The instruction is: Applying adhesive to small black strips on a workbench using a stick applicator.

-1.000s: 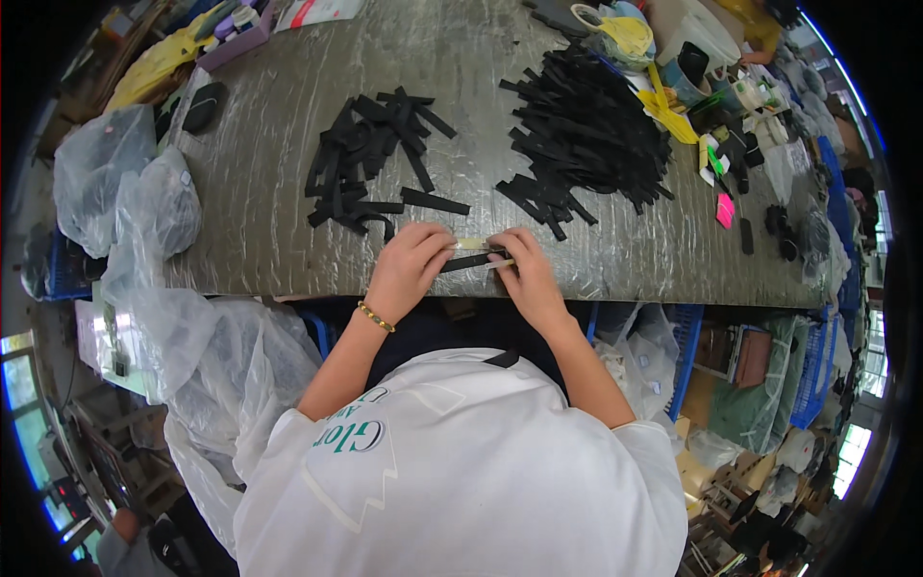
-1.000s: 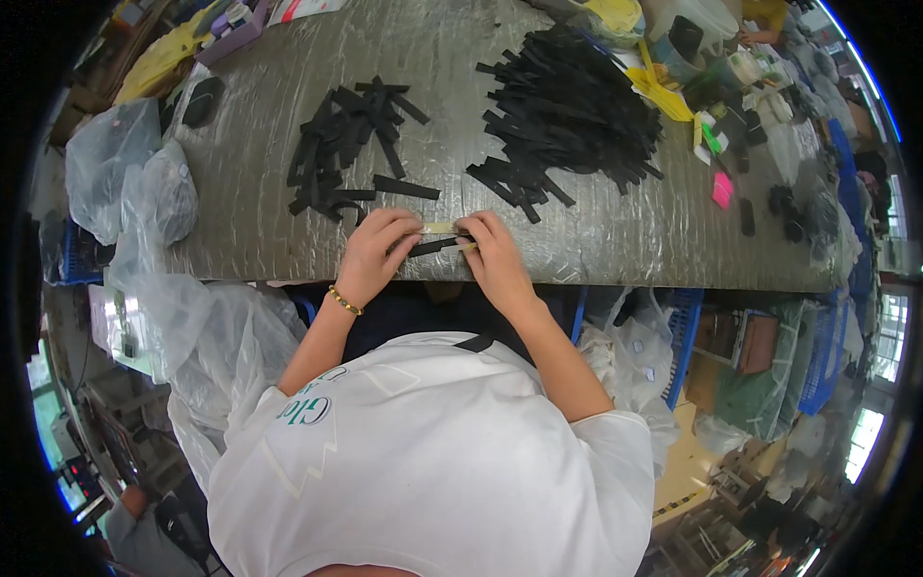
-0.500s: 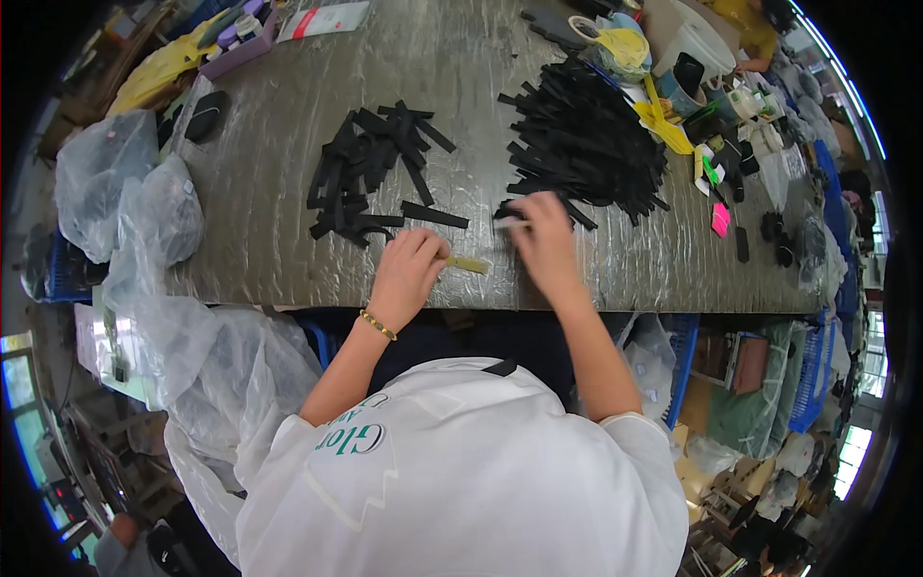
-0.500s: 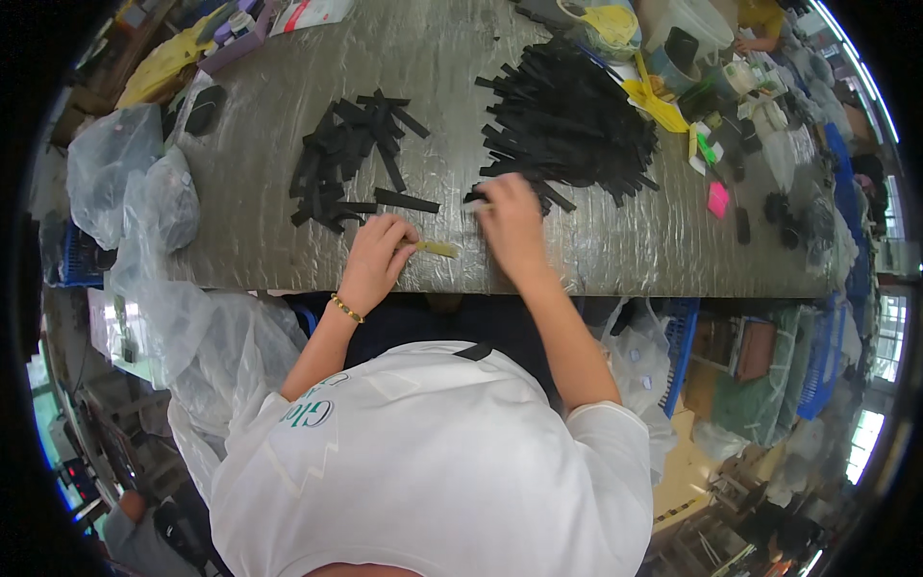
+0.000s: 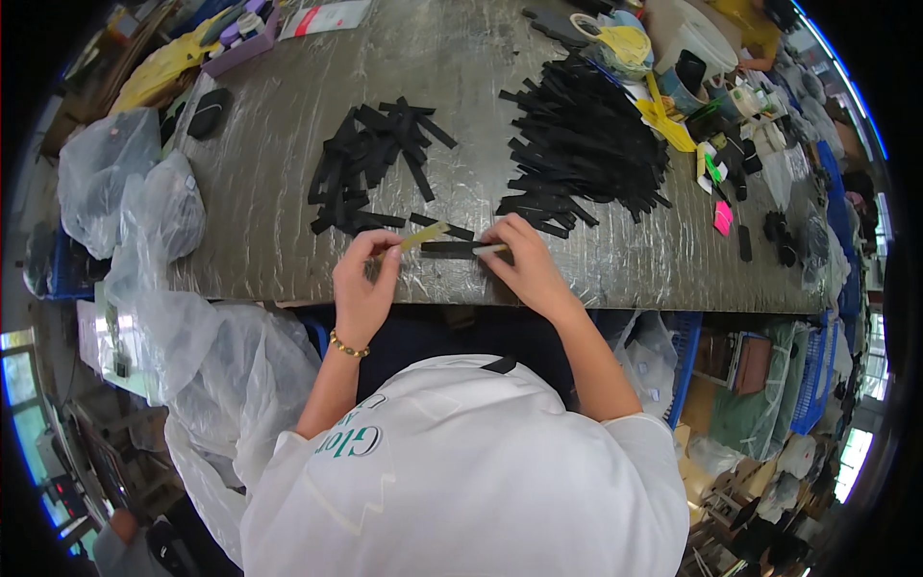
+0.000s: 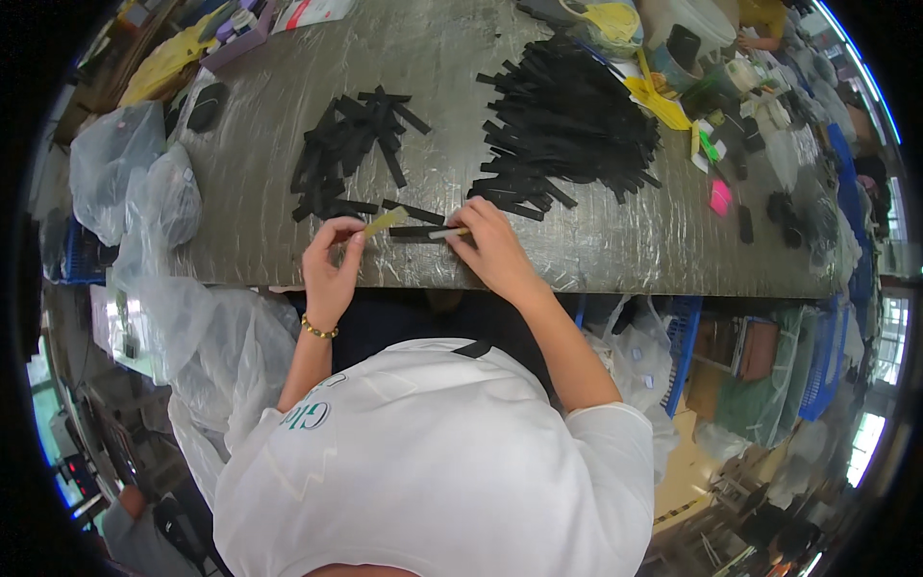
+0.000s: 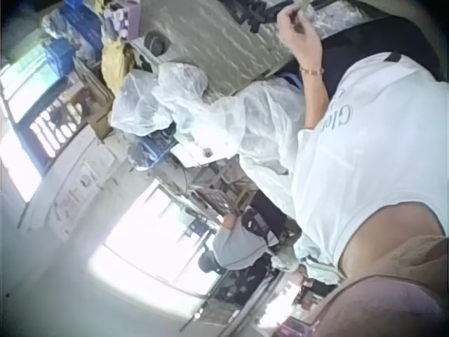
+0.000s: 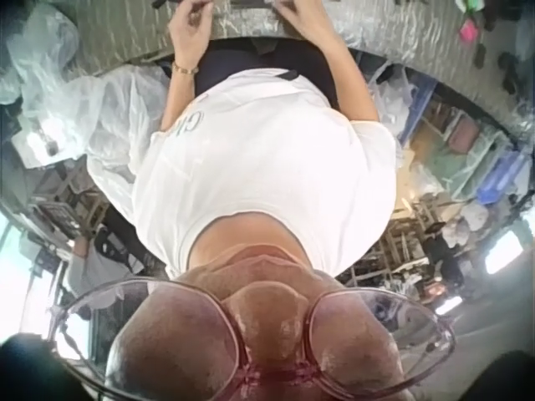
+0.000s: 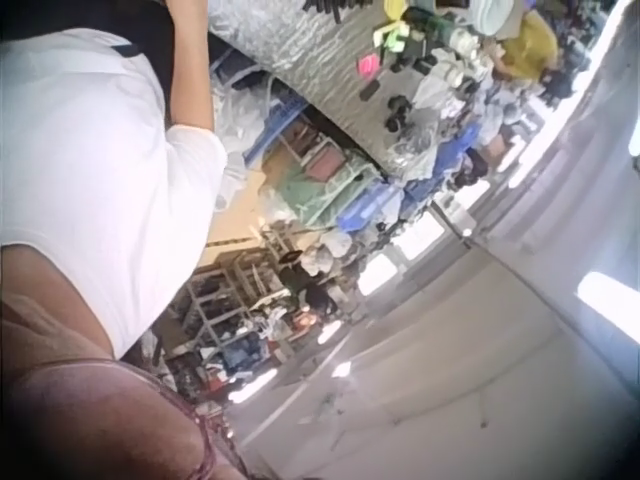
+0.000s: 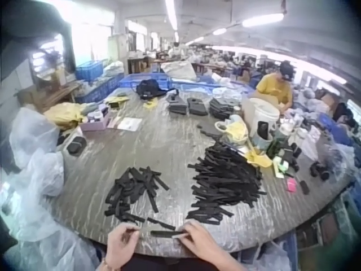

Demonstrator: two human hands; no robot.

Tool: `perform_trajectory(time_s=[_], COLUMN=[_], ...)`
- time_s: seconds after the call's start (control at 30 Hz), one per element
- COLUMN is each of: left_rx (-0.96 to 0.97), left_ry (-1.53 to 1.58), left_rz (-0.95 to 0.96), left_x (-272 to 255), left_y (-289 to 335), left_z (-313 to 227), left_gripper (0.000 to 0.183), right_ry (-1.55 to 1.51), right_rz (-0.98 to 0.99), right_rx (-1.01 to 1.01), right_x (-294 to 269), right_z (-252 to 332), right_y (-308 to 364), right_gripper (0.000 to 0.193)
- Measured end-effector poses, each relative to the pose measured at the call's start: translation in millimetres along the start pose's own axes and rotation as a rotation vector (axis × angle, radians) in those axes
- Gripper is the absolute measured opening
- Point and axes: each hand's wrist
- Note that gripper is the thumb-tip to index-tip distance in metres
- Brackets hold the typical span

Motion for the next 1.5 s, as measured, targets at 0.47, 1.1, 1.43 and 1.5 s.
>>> perform_trajectory(time_s=[0.47, 1.1, 1.43, 1.5], left_rx=[0.244, 0.312, 0.318, 0.350], left_ry=[-0.373, -0.365, -0.389, -0.426], left_rz=[0.256, 0.386, 0.376, 0.373], left_x=[63, 64, 70, 70], left_y=[-17, 0, -2, -2], left_z=[13, 14, 9, 11], left_gripper=[0.013, 0.028, 0.032, 0.034], right_ry=[0.156, 0.062, 0.036, -0.001], right_rz=[-0.006, -0.365, -0.338, -0.316], right_rx=[-0.065, 0.316, 0.319, 0.325], right_x=[10, 43, 39, 31], right_z=[-12, 3, 0, 4], right_y=[29, 47, 48, 47], right_gripper=[0.024, 0.018, 0.012, 0.010])
Point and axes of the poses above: each hand's wrist, its own y-axis away from the middle knuckle, its own x-axis out of the palm, z = x × y, and after that the axes turned 12 degrees about z, right-handed
